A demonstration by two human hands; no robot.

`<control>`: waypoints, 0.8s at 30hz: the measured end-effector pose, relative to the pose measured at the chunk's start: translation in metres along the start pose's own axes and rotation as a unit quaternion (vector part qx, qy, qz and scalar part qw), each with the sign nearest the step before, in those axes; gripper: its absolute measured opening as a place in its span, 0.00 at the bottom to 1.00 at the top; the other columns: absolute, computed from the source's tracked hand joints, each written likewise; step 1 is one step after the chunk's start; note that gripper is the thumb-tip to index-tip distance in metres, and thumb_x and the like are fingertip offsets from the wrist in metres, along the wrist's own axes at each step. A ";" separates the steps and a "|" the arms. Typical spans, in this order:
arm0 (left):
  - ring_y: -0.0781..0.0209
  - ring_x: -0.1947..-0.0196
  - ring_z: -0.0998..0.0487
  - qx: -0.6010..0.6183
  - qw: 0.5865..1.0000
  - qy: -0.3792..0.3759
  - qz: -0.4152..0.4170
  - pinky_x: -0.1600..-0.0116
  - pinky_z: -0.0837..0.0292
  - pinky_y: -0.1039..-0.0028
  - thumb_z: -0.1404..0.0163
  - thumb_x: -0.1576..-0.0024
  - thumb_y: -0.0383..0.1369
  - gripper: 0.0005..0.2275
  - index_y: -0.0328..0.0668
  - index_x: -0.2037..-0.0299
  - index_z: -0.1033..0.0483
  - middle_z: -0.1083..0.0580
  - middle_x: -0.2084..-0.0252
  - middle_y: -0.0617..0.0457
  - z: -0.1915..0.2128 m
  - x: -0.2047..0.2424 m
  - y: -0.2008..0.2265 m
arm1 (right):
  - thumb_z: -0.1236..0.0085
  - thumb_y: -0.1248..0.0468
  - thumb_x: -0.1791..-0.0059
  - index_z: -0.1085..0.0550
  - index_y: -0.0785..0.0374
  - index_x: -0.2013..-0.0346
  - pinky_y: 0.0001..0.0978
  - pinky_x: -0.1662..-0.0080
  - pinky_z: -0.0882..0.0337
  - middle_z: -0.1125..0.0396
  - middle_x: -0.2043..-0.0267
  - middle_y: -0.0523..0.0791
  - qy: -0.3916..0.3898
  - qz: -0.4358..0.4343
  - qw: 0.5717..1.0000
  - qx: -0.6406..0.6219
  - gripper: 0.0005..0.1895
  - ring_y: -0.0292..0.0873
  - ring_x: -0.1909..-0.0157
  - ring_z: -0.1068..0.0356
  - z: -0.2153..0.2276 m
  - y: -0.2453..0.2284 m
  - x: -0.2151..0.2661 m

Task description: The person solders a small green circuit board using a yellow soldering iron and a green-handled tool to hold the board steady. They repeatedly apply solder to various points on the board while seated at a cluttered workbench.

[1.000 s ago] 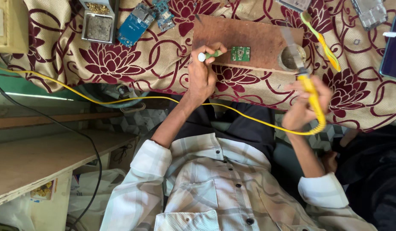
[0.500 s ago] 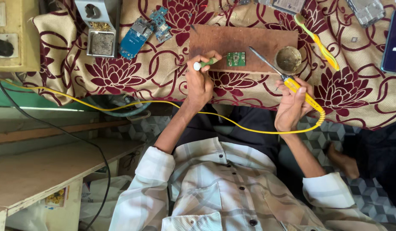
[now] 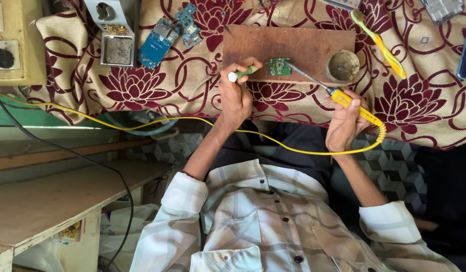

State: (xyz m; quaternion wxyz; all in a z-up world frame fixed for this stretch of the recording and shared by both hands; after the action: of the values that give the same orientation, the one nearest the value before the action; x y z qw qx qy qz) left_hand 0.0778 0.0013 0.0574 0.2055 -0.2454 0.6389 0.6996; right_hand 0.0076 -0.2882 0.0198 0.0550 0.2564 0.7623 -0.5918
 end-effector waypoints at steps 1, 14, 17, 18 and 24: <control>0.49 0.50 0.17 -0.004 1.000 0.000 0.003 0.43 0.25 0.71 0.68 0.38 0.10 0.14 0.36 0.47 0.45 0.24 0.50 0.36 0.000 -0.001 -0.001 | 0.57 0.57 0.35 0.32 0.74 0.45 0.43 0.43 0.26 0.31 0.48 0.54 0.001 0.002 1.000 0.000 0.19 0.49 0.50 0.28 -0.001 0.000 -0.001; 0.49 0.49 0.17 -0.008 1.000 -0.004 -0.001 0.42 0.24 0.71 0.69 0.45 0.06 0.19 0.35 0.47 0.45 0.24 0.50 0.35 0.001 -0.003 0.000 | 0.57 0.60 0.36 0.33 0.75 0.44 0.45 0.42 0.25 0.33 0.45 0.54 -0.023 0.011 0.999 0.037 0.17 0.50 0.43 0.28 -0.007 -0.002 0.001; 0.49 0.50 0.17 -0.013 1.000 -0.008 0.001 0.43 0.24 0.71 0.69 0.46 0.06 0.20 0.35 0.47 0.44 0.24 0.49 0.35 0.000 -0.002 0.000 | 0.57 0.61 0.36 0.33 0.75 0.44 0.46 0.42 0.24 0.33 0.45 0.53 -0.019 0.022 0.999 0.045 0.17 0.49 0.44 0.28 -0.006 -0.004 0.003; 0.50 0.50 0.17 -0.015 1.000 -0.010 0.001 0.43 0.24 0.71 0.69 0.46 0.06 0.20 0.36 0.48 0.44 0.24 0.49 0.35 0.000 -0.001 -0.001 | 0.57 0.61 0.36 0.33 0.75 0.44 0.47 0.42 0.24 0.33 0.46 0.53 -0.018 0.023 0.999 0.046 0.16 0.49 0.45 0.28 -0.006 -0.004 0.004; 0.49 0.49 0.17 -0.009 1.000 -0.013 0.007 0.43 0.23 0.72 0.68 0.46 0.06 0.21 0.36 0.47 0.45 0.24 0.49 0.36 0.000 -0.002 -0.002 | 0.58 0.59 0.36 0.32 0.76 0.44 0.47 0.42 0.24 0.31 0.46 0.55 -0.026 0.014 0.998 0.053 0.18 0.48 0.47 0.28 -0.012 -0.007 -0.001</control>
State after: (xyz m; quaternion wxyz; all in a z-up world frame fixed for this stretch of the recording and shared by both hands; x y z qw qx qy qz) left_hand 0.0802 0.0012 0.0568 0.2061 -0.2338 0.6314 0.7100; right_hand 0.0073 -0.2787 0.0298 0.0698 0.2541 0.7247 -0.6367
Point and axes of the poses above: each hand's wrist, its own x-axis away from the middle knuckle, its own z-axis out of the back of the hand, y = z × x, the point moved 10 cm from there along -x, towards the middle knuckle
